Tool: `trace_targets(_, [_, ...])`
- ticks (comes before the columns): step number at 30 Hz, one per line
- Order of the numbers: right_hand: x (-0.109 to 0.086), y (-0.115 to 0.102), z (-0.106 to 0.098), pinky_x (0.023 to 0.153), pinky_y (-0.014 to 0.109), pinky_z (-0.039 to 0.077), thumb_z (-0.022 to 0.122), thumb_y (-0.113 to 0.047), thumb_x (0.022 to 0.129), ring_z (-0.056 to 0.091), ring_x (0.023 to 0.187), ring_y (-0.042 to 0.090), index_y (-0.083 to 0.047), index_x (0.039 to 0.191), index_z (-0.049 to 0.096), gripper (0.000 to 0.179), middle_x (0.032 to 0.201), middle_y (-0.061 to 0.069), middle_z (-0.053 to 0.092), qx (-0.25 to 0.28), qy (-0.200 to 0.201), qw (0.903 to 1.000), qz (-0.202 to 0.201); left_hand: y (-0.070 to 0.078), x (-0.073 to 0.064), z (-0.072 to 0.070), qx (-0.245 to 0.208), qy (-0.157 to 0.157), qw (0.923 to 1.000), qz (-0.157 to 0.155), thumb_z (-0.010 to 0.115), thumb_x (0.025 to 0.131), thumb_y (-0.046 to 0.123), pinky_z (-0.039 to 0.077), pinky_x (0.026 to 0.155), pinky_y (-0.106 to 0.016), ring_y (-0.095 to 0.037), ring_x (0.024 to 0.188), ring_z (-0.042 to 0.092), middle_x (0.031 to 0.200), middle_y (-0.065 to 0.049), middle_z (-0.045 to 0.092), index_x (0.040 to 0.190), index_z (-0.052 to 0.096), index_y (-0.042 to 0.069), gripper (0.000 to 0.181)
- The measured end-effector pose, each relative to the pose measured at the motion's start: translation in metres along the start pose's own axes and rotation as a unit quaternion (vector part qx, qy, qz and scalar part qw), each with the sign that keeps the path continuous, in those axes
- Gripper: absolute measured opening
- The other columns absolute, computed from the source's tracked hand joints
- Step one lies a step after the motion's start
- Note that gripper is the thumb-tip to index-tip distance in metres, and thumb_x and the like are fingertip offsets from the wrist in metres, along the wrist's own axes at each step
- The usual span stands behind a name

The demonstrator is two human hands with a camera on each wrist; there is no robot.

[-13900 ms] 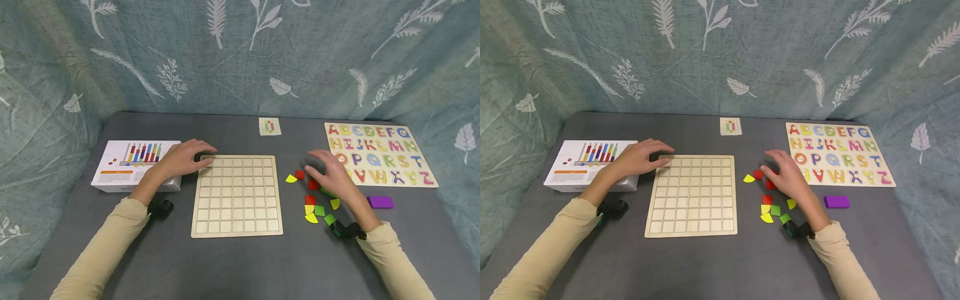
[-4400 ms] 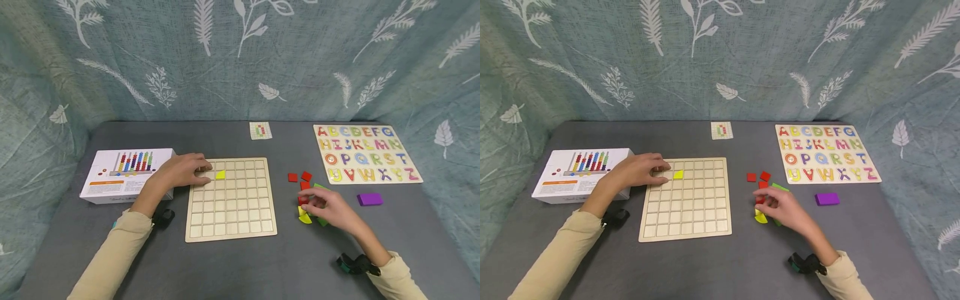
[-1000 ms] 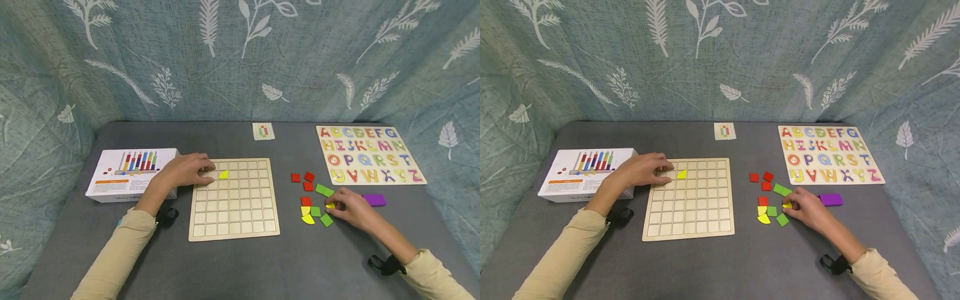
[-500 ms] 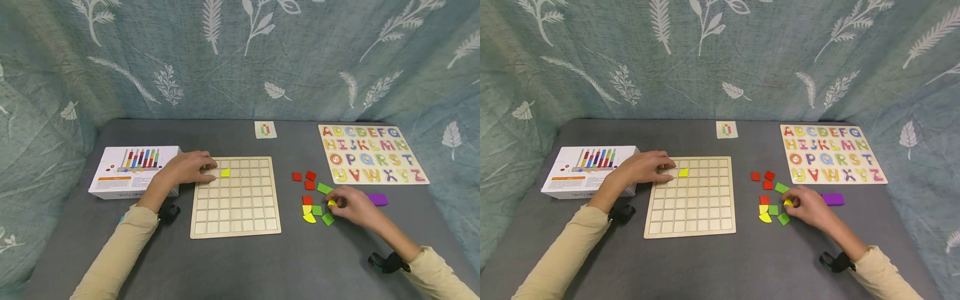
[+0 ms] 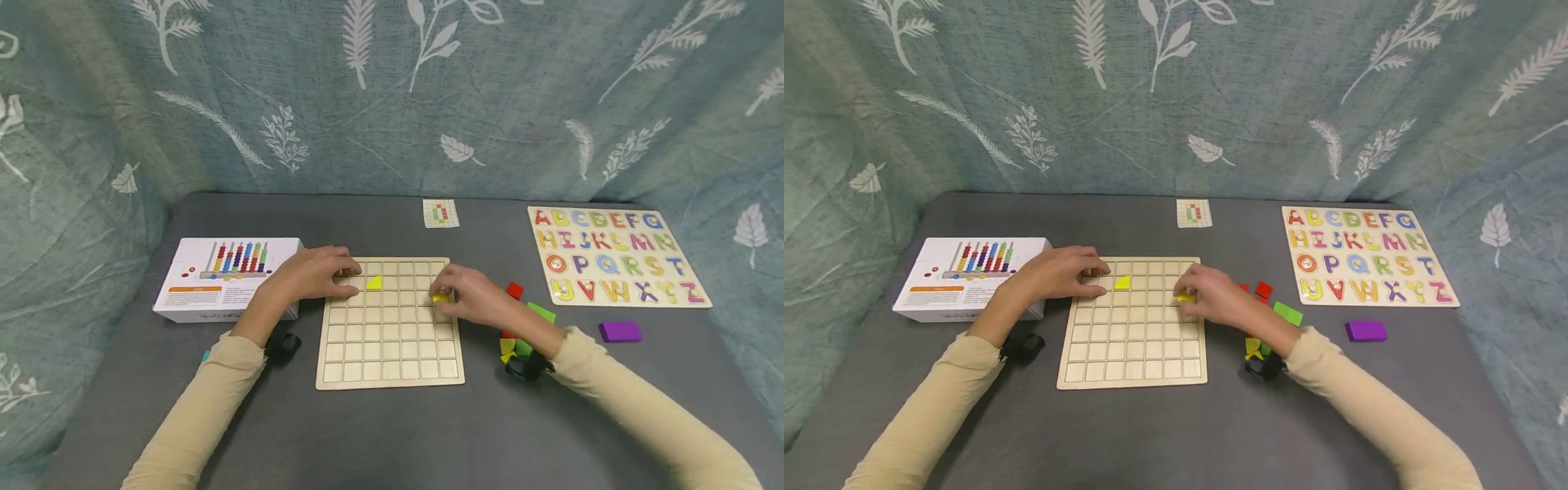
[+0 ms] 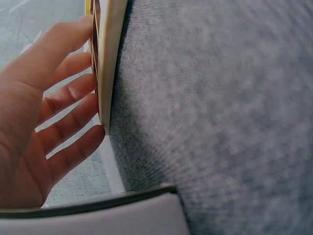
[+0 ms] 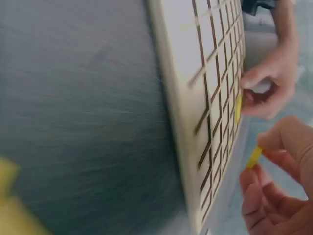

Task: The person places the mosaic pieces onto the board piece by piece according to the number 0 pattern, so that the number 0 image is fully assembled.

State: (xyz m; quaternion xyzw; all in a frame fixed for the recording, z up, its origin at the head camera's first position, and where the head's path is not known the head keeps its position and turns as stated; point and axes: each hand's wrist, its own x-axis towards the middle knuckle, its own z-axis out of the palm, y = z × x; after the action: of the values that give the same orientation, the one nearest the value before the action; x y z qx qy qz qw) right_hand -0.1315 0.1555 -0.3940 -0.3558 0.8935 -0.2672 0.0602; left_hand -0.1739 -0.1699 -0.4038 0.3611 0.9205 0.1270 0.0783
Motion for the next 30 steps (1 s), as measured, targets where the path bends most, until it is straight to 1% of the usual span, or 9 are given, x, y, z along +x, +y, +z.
trace_targets(2, [0.021,-0.001,0.006,0.066,0.024,0.047,0.069,-0.007,0.083,0.061,0.079,0.015,-0.009,0.096,0.074,0.014,0.097,0.006,0.065,0.002,-0.008,0.9998,-0.02,0.001,0.0,0.0,-0.002,-0.001,1.0,-0.002,0.071,0.086,0.04,0.045,0.07,-0.029,-0.009,0.082,0.053,0.096,0.003,0.06,0.113,0.071,0.022,0.033])
trace_targets(4, [0.038,0.0,0.011,0.067,0.024,0.048,0.069,-0.007,0.085,0.062,0.081,0.017,-0.009,0.096,0.074,0.012,0.097,0.008,0.064,0.003,-0.011,0.9992,-0.038,0.002,0.0,0.0,-0.003,-0.004,1.0,-0.004,0.071,0.087,0.041,0.045,0.07,-0.029,-0.009,0.082,0.053,0.097,0.003,0.06,0.114,0.07,0.022,0.033])
trace_targets(6, [0.049,0.003,0.016,0.065,0.024,0.047,0.068,-0.007,0.087,0.062,0.08,0.017,-0.009,0.096,0.074,0.011,0.097,0.008,0.063,0.0,-0.015,0.9986,-0.05,0.002,0.001,0.0,-0.003,-0.004,1.0,-0.007,0.071,0.087,0.042,0.045,0.07,-0.029,-0.009,0.082,0.053,0.097,0.003,0.06,0.114,0.07,0.022,0.034])
trace_targets(8, [0.056,0.005,0.019,0.065,0.023,0.045,0.069,-0.008,0.087,0.06,0.079,0.017,-0.01,0.096,0.074,0.01,0.097,0.009,0.062,-0.003,-0.019,0.9984,-0.054,0.002,0.001,0.0,-0.002,-0.004,1.0,-0.008,0.07,0.087,0.042,0.045,0.07,-0.029,-0.009,0.082,0.054,0.097,0.003,0.06,0.115,0.07,0.022,0.034])
trace_targets(11, [0.06,0.008,0.023,0.064,0.023,0.044,0.07,-0.009,0.088,0.059,0.077,0.016,-0.01,0.097,0.074,0.01,0.098,0.009,0.062,-0.011,-0.024,0.9977,-0.062,0.003,0.001,-0.002,0.0,-0.006,0.9999,-0.009,0.07,0.087,0.042,0.046,0.07,-0.029,-0.009,0.082,0.054,0.097,0.003,0.06,0.115,0.071,0.022,0.034])
trace_targets(16, [0.061,0.009,0.024,0.064,0.023,0.044,0.071,-0.008,0.087,0.058,0.077,0.016,-0.009,0.097,0.073,0.011,0.097,0.009,0.061,-0.013,-0.02,0.997,-0.074,0.003,0.0,-0.004,0.001,-0.011,0.9999,-0.012,0.07,0.087,0.043,0.046,0.07,-0.03,-0.009,0.082,0.054,0.097,0.003,0.06,0.115,0.07,0.022,0.035])
trace_targets(20, [0.061,0.01,0.024,0.067,0.024,0.047,0.071,-0.008,0.087,0.058,0.078,0.017,-0.007,0.097,0.073,0.011,0.097,0.01,0.06,-0.002,-0.021,0.9969,-0.076,0.003,0.001,-0.006,0.0,-0.014,0.9998,-0.016,0.071,0.086,0.043,0.047,0.071,-0.03,-0.009,0.083,0.055,0.098,0.003,0.061,0.114,0.071,0.022,0.035])
trace_targets(26, [0.063,0.01,0.025,0.069,0.025,0.05,0.071,-0.008,0.087,0.058,0.078,0.017,-0.005,0.098,0.073,0.012,0.097,0.011,0.062,0.021,-0.027,0.9961,-0.082,0.002,0.003,-0.005,-0.002,-0.01,0.9998,-0.017,0.071,0.085,0.043,0.048,0.071,-0.032,-0.01,0.082,0.056,0.097,0.003,0.062,0.113,0.071,0.022,0.035])
trace_targets(30, [0.065,0.01,0.026,0.068,0.024,0.049,0.071,-0.009,0.087,0.057,0.076,0.015,-0.005,0.098,0.073,0.012,0.097,0.009,0.063,0.006,-0.024,0.9956,-0.091,0.001,0.003,-0.005,-0.001,-0.012,0.9998,-0.017,0.071,0.086,0.044,0.048,0.072,-0.032,-0.01,0.084,0.057,0.098,0.003,0.062,0.113,0.071,0.022,0.035])
